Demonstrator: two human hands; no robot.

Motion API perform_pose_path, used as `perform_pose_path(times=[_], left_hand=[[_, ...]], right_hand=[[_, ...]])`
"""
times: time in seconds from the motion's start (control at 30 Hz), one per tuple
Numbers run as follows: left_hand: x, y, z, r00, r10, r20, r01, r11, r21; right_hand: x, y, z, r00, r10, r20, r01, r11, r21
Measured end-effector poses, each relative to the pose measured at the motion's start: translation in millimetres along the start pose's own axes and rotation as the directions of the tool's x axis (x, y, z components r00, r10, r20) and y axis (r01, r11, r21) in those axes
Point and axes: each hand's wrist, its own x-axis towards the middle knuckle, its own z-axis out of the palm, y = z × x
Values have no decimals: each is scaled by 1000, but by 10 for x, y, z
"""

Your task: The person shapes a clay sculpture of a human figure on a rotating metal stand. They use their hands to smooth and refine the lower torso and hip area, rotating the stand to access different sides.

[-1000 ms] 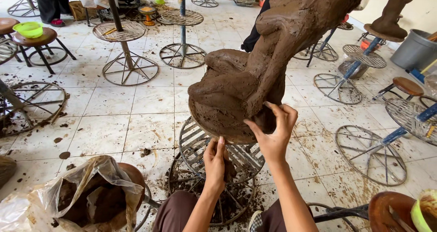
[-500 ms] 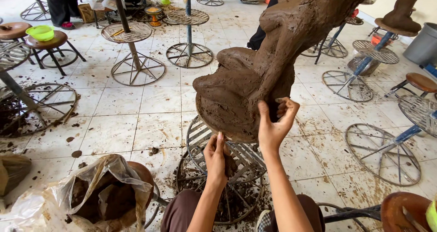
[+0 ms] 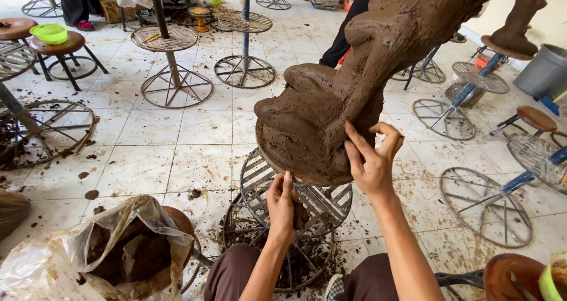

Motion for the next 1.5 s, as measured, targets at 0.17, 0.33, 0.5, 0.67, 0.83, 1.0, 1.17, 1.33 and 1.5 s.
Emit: perform_pose_path(times=[0.17,0.33,0.5,0.67,0.83,1.0,1.17,1.33,1.5], left_hand=[[-45,30,39,1000,-10,25,10,1000,-3],[-43,-16,37,1000,-8,10,7,999,43],[-144,245,95,998,-57,42,55,998,43],[-212,313,71,990,-121,72,119,993,20],[-197,331,84,988,-136,79,136,991,7],[-207,341,96,986,-158,53,159,987,-13],[-145,291,53,992,-111,53,112,993,-27],[-129,276,18,996,-45,75,43,998,40],[-138,259,17,995,-35,97,27,996,81]], right_hand=[[-75,47,-37,996,36,83,-55,970,237],[99,153,-98,997,26,75,-44,970,240],[0,163,-29,992,-9,124,3,999,47],[-297,194,84,988,45,148,-67,987,146],[-387,152,22,971,197,133,-235,875,422],[-194,-90,-42,961,266,75,-272,861,430],[-50,-154,40,985,173,-25,-167,972,165],[34,-234,-71,961,266,74,-275,947,167],[206,-110,-255,956,207,210,-191,977,-97]])
